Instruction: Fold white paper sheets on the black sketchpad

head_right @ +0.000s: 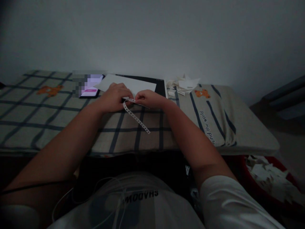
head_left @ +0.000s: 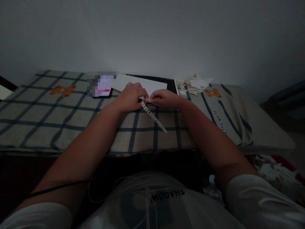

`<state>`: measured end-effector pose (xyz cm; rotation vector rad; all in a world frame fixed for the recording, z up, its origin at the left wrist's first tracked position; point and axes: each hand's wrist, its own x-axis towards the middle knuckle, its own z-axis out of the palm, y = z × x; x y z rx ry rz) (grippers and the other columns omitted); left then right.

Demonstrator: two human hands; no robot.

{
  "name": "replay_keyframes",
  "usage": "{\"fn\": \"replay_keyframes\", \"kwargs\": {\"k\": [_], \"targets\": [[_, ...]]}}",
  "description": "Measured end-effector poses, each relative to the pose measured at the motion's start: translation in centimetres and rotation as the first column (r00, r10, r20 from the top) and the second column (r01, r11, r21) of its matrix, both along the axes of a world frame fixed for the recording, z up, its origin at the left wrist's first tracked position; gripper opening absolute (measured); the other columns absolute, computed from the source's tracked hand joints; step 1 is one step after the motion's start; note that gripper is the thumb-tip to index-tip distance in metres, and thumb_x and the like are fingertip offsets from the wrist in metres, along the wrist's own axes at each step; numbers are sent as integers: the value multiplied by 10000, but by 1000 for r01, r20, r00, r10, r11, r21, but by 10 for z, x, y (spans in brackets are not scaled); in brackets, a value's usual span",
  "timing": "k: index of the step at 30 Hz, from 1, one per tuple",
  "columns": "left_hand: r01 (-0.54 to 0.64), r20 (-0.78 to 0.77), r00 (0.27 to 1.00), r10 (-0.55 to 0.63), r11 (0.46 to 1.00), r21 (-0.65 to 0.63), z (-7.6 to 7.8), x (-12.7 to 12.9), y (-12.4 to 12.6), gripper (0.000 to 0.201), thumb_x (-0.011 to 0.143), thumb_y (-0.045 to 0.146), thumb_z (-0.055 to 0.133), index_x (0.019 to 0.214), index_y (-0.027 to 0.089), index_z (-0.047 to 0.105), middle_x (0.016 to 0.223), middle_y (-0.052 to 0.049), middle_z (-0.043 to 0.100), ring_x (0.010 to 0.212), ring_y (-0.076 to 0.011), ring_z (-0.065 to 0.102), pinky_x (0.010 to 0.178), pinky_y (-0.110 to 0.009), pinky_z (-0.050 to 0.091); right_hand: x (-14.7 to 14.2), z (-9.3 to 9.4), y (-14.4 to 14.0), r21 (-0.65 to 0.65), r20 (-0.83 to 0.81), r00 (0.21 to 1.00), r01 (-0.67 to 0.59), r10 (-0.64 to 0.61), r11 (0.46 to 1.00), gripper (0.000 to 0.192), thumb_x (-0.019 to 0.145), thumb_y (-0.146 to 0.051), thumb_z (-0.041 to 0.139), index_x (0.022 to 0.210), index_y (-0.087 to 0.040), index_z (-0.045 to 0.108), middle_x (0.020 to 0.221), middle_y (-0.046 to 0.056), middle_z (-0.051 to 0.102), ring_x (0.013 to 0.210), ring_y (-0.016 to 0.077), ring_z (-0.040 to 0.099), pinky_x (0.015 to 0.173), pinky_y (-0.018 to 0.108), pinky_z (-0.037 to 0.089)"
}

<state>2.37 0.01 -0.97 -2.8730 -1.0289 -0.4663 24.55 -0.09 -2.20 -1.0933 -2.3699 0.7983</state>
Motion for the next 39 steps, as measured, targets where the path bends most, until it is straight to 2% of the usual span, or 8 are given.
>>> {"fn": "replay_keyframes", "kwargs": {"k": [5, 16, 24, 32, 39], "targets": [[15, 39, 999, -16, 1000, 20, 0, -1, 1, 265, 855, 398, 552, 927, 227, 740, 916, -74, 712, 991, -285, 558, 911, -449, 350, 4, 2, 1, -47, 4, 1000, 14, -13, 999, 278, 866, -391, 620, 929, -135, 710, 802, 35, 656, 722, 142, 518, 677, 283, 374], [-5, -27, 1000, 5, 1000, 11, -3, 1, 1, 318, 921, 443, 518, 1026, 238, 737, 1041, -88, 726, 1083, -289, 551, 923, -427, 336, 2, 5, -3, -55, -3, 999, 36, -36, 998, 334, 861, -436, 621, 914, -123, 725, 744, 22, 638, 688, 131, 501, 674, 288, 358], [-13, -35, 999, 13, 1000, 13, -3, 1, 2, 289, 881, 411, 530, 987, 237, 735, 998, -81, 729, 1068, -299, 555, 917, -432, 347, -1, -1, 1, 28, 1, 1000, -16, 16, 999, 303, 882, -425, 600, 903, -137, 695, 839, 49, 662, 772, 154, 528, 701, 283, 373], [-18, -21, 1000, 18, 1000, 0, 2, 1, -2, 246, 843, 375, 575, 949, 220, 733, 975, -75, 735, 1053, -291, 550, 911, -450, 345, 5, 1, 2, -44, -19, 1000, 5, -6, 999, 312, 842, -425, 636, 914, -134, 720, 790, 27, 657, 713, 138, 514, 683, 285, 361], [23, 15, 1000, -23, 1000, 6, -3, 1, 2, 287, 888, 424, 540, 946, 222, 736, 986, -78, 751, 1041, -296, 572, 907, -456, 347, 3, 2, 0, -59, -61, 998, 31, -34, 998, 320, 821, -430, 668, 903, -126, 727, 757, 21, 644, 688, 132, 511, 660, 283, 359]]}}
